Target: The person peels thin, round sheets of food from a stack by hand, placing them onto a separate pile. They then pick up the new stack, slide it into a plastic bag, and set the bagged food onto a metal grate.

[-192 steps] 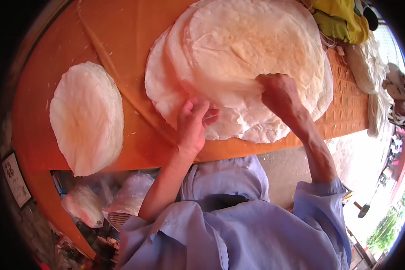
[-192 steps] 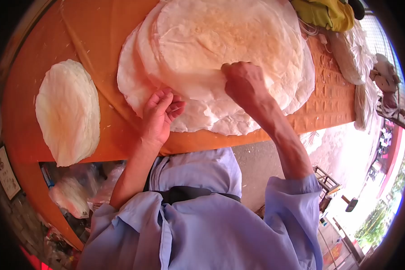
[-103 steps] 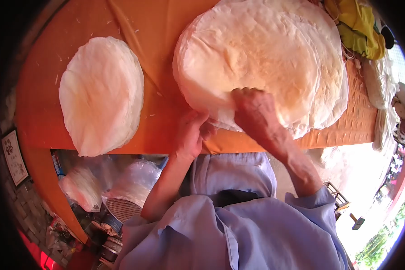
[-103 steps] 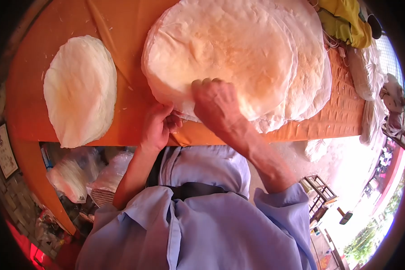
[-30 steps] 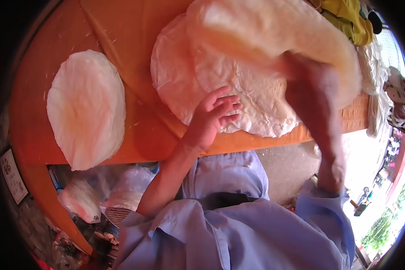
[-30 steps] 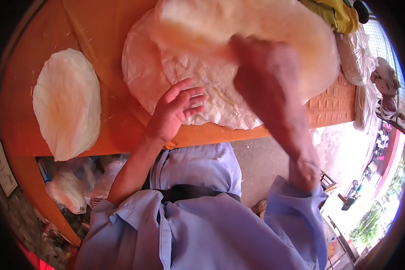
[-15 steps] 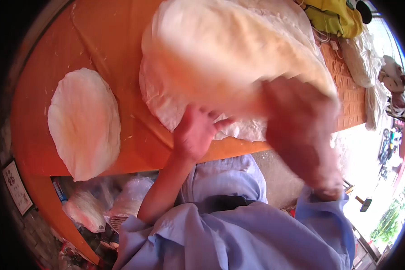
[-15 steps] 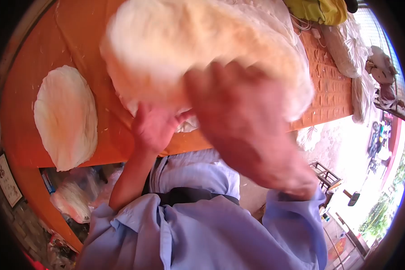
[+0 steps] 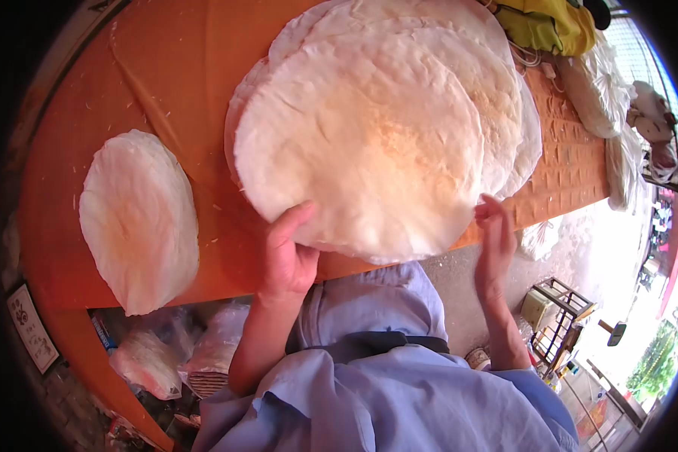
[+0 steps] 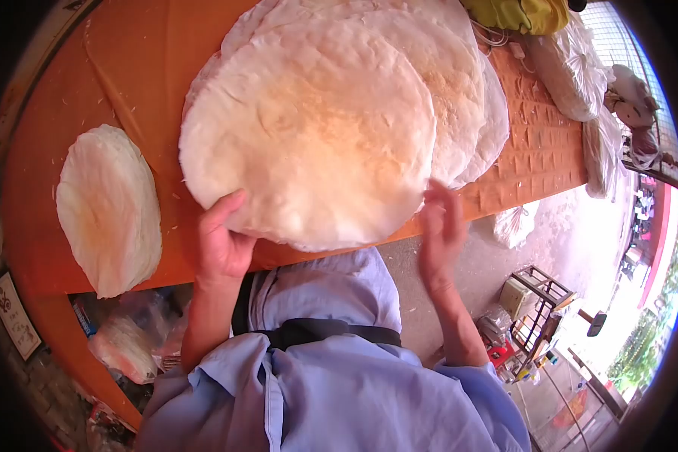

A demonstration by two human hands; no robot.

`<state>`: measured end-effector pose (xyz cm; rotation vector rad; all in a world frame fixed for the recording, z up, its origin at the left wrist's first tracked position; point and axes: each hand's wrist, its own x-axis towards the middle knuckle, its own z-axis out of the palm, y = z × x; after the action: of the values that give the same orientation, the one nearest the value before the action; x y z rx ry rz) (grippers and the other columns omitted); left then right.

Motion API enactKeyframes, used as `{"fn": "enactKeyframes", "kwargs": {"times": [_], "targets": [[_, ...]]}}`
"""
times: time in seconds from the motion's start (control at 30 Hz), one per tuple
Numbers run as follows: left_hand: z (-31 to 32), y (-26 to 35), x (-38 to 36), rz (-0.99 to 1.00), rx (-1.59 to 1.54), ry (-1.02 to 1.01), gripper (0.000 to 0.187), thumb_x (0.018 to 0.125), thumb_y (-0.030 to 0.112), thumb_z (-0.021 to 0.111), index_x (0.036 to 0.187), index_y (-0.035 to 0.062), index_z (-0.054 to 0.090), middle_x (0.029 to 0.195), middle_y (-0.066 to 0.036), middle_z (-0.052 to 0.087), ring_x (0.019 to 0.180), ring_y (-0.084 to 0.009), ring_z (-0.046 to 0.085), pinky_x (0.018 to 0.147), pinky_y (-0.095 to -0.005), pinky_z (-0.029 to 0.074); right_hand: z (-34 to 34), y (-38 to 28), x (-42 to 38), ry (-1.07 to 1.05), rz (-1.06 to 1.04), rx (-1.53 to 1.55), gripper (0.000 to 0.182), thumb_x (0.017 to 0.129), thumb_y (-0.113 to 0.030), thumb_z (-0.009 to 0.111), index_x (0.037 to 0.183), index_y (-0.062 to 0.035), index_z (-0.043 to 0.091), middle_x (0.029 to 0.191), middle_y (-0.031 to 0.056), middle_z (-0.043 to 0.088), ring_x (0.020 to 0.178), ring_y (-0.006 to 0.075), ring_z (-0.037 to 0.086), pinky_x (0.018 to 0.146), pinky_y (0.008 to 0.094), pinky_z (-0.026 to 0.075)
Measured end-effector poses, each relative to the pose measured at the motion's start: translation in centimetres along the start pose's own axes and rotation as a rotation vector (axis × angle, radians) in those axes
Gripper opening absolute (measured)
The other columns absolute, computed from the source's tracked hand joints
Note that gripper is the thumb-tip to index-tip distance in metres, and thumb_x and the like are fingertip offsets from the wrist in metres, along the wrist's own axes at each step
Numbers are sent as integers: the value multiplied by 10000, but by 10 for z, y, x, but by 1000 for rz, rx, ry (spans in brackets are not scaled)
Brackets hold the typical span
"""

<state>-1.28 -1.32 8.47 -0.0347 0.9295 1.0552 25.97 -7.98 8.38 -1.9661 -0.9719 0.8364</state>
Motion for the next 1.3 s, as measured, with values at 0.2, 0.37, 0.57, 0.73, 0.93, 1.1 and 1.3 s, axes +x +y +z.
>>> {"fn": "enactKeyframes", "kwargs": {"times": [0.2,0.37,0.57,0.73,0.93,1.1,1.3], "targets": [[-81,8,12,-38,176,14,557,852,15,584,1374,17,388,1298,-116,531,1160,-263,555,950,-415,499,3,22,28,-218,620,877,742,915,-613,433,1316,11,433,1035,171,600,856,256,623,776,366,508],[-82,9,10,83,245,13,598,813,0,606,1372,2,394,1308,-117,523,1206,-265,511,1024,-416,423,-17,3,18,-396,476,150,603,900,-476,582,1204,44,548,910,119,621,760,194,632,713,318,513],[-118,50,26,119,368,5,582,781,0,615,1340,0,450,1292,-110,545,1190,-259,523,1024,-407,411,12,-15,103,-141,27,35,556,851,-336,678,1193,84,552,832,95,648,742,124,580,674,267,463],[-137,65,34,119,336,92,538,802,80,624,1313,3,474,1275,-112,558,1160,-242,538,990,-379,428,72,-18,133,-229,-155,-232,616,780,-385,742,1148,82,582,755,86,633,696,133,579,625,286,459],[-115,25,22,397,438,236,518,804,35,629,1297,-5,475,1243,-105,563,1115,-220,548,978,-352,425,82,-20,150,-383,-178,-257,438,741,-345,776,853,47,617,695,55,586,685,108,560,585,304,435],[-115,27,18,365,350,224,492,805,4,625,1276,-5,483,1228,-102,572,1107,-206,553,967,-342,434,86,-30,156,-699,88,212,324,805,-235,702,970,42,666,812,38,655,764,121,595,649,289,467],[-114,11,5,413,370,121,591,765,19,647,1321,-1,447,1264,-92,561,1156,-197,533,1019,-349,399,91,-48,150,-683,250,176,396,775,-116,704,1128,35,605,982,89,671,869,170,643,783,315,522]]}}
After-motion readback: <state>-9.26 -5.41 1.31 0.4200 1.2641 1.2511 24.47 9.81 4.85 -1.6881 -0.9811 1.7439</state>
